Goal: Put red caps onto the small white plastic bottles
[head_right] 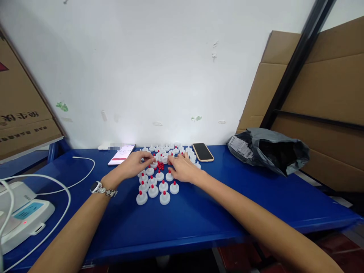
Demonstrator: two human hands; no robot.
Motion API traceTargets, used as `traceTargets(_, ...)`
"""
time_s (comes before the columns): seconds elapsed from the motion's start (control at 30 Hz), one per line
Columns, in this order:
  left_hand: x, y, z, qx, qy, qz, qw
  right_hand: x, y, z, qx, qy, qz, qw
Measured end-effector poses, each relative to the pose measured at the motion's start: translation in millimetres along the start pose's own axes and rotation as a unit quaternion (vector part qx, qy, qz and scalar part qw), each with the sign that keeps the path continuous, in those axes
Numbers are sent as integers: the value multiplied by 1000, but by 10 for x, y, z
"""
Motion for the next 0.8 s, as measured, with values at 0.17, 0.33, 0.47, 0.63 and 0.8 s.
traceTargets(0.17, -10, -12, -25, -16, 17, 6, 1000, -210, 300, -225, -73, 38, 94, 992)
traceTargets(0.33, 56, 1, -23, -28, 45, 8, 999, -357, 768, -86, -5, -12, 129, 992)
traceTargets(0.47, 23, 78, 46, 12, 94, 17, 995, -400, 865, 72, 18, 13, 129, 991)
traceTargets(0.63, -110, 207, 139, 47, 122, 26, 991, -436, 659, -107, -97, 68, 133, 984)
traceTargets(0.8, -210, 254, 245, 61, 145, 42, 987, -349, 297, -291, -182, 246, 76, 949)
Point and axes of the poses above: each hand's wrist, its own y-axis towards the middle knuckle, its own z-axis out of the palm, x = y × z, the point moved 6 cm from there along y, towards the middle knuckle, and after that the axes turned 5 degrees about x, right-handed, at the moved point
